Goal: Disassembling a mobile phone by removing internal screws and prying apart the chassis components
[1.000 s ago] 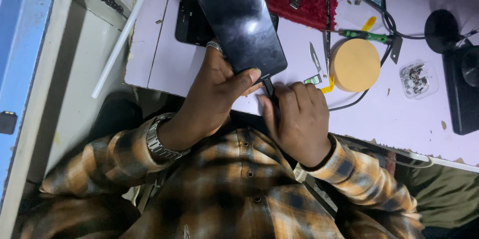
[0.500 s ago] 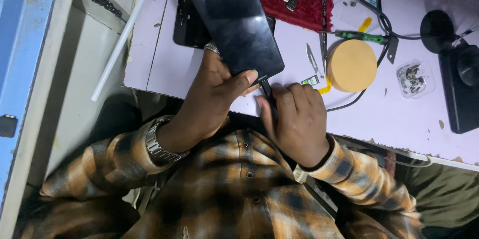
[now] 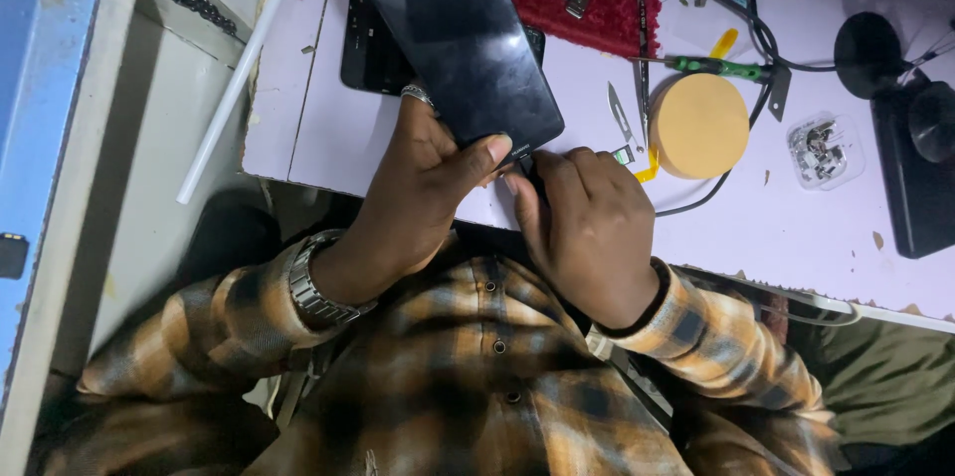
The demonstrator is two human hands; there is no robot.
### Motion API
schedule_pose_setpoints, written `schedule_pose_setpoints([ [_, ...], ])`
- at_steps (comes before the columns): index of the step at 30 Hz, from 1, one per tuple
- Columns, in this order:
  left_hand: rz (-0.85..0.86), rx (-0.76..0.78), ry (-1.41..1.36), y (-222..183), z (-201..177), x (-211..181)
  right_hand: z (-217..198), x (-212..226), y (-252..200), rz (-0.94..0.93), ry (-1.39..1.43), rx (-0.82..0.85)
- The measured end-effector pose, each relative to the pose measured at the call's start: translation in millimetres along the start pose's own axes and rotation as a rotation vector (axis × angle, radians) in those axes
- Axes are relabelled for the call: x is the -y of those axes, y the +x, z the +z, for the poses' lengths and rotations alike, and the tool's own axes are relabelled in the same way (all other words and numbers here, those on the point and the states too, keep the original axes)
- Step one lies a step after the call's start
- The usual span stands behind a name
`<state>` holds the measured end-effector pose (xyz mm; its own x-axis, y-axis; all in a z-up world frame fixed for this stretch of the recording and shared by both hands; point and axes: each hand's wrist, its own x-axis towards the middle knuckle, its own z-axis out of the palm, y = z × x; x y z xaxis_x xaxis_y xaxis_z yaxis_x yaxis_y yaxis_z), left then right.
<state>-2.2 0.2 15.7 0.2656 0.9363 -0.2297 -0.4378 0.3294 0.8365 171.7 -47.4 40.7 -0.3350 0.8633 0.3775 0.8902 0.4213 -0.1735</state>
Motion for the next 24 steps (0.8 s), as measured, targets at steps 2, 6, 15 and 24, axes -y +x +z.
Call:
schedule_pose_setpoints([
  [2, 0.028, 0.04, -0.064, 0.5, 0.2, 2.6, -1.6, 1.5, 0.1, 0.015, -0.006, -0.008],
  [6, 0.122, 0.109, -0.085, 1.9, -0.7, 5.8, 0.6, -0.3, -1.9, 0.005, -0.03, -0.034],
  [15, 0.035, 0.039, -0.058, 3.3, -0.5, 7.9, -3.3, 2.3, 2.7, 0.008, -0.019, -0.05],
  [24, 0.074, 0.099, -0.092, 1.6, -0.7, 6.7, -5.1, 3.5, 4.9, -0.012, -0.036, -0.079],
])
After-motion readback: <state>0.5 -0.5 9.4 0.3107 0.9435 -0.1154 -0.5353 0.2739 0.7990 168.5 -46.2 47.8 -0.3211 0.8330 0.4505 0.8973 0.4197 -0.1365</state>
